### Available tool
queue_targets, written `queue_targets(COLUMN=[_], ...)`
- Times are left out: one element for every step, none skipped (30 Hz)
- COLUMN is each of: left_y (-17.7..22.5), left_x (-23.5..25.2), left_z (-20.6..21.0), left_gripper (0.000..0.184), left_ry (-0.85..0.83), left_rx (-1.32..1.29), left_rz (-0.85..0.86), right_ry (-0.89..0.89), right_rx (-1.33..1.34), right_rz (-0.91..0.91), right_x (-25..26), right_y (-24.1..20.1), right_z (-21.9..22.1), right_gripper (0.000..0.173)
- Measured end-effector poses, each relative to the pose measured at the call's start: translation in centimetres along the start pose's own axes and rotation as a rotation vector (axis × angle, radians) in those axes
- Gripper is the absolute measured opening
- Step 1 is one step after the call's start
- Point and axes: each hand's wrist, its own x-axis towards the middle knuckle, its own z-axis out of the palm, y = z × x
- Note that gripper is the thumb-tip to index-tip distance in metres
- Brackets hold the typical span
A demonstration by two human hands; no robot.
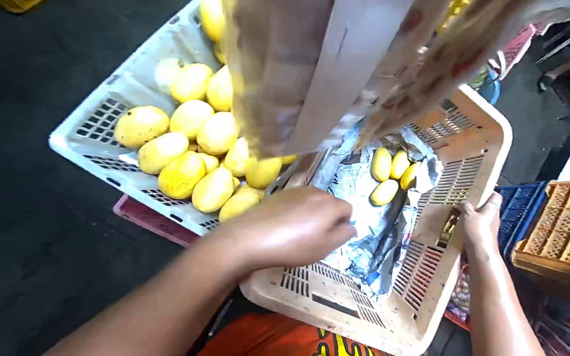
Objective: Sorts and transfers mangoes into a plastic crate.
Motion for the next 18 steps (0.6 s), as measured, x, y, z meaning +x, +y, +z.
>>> queue_targets(left_y=[1.2, 1.8, 1.6, 0.5, -1.0, -2.5, -3.5, -4.0, -3.9, -3.6, -3.5, -3.5, -3.8, -4.3, -4.8, -5.5, -6.2, -7.2], left_x=[2.8, 6.1, 9.7, 13.2, 16.6, 19.6, 22.3, 24.5, 26.4, 28.1, 29.7, 30.8, 31.5, 31.8, 32.0, 31.9, 31.7, 31.6], left_z=[1.1, 2.3, 3.8, 5.8, 7.7, 9.5, 11.1, 12.4, 13.6, 14.7, 15.6, 16.7, 17.9, 18.9, 19.5, 19.8, 19.8, 19.6], left_gripper=[0.029, 0.029, 0.029, 0.029, 0.033, 0.039, 0.048, 0.058, 0.065, 0.071, 0.077, 0.086, 0.097, 0.108, 0.116, 0.119, 0.119, 0.116], left_ry=[-0.106, -0.193, -0.234, -0.212, -0.161, -0.091, -0.022, 0.04, 0.101, 0.176, 0.24, 0.272, 0.3, 0.322, 0.319, 0.294, 0.263, 0.221], left_rx=[-0.014, -0.025, -0.036, -0.061, -0.112, -0.172, -0.235, -0.298, -0.343, -0.371, -0.369, -0.362, -0.357, -0.347, -0.32, -0.281, -0.241, -0.198], left_rz=[-0.02, -0.077, -0.147, -0.209, -0.277, -0.35, -0.427, -0.505, -0.586, -0.666, -0.748, -0.821, -0.859, -0.868, -0.851, -0.817, -0.769, -0.717], right_ry=[-0.003, -0.011, -0.018, -0.026, -0.033, -0.034, -0.032, -0.024, -0.018, -0.015, -0.013, -0.016, -0.018, -0.018, -0.011, -0.004, -0.001, -0.004], right_rx=[0.003, 0.006, 0.009, 0.004, -0.006, -0.017, -0.035, -0.053, -0.068, -0.076, -0.082, -0.09, -0.099, -0.106, -0.112, -0.12, -0.128, -0.136], right_rz=[-0.001, 0.004, 0.01, 0.021, 0.03, 0.035, 0.041, 0.043, 0.043, 0.047, 0.052, 0.056, 0.056, 0.055, 0.052, 0.049, 0.048, 0.049], right_x=[0.1, 0.3, 0.4, 0.6, 0.7, 0.8, 0.8, 0.8, 0.7, 0.7, 0.8, 0.7, 0.6, 0.5, 0.5, 0.4, 0.2, 0.1], right_y=[0.1, 0.3, 0.5, 0.6, 0.5, 0.4, 0.2, 0.1, 0.1, 0.1, 0.0, -0.1, -0.1, -0.1, -0.1, -0.2, -0.2, -0.3], right_z=[0.0, 0.0, 0.0, 0.0, 0.0, 0.0, 0.0, 0.1, 0.2, 0.2, 0.3, 0.3, 0.4, 0.4, 0.5, 0.5, 0.5, 0.5], right_gripper=[0.064, 0.064, 0.064, 0.064, 0.063, 0.063, 0.062, 0.061, 0.061, 0.06, 0.06, 0.059, 0.059, 0.059, 0.059, 0.06, 0.061, 0.062])
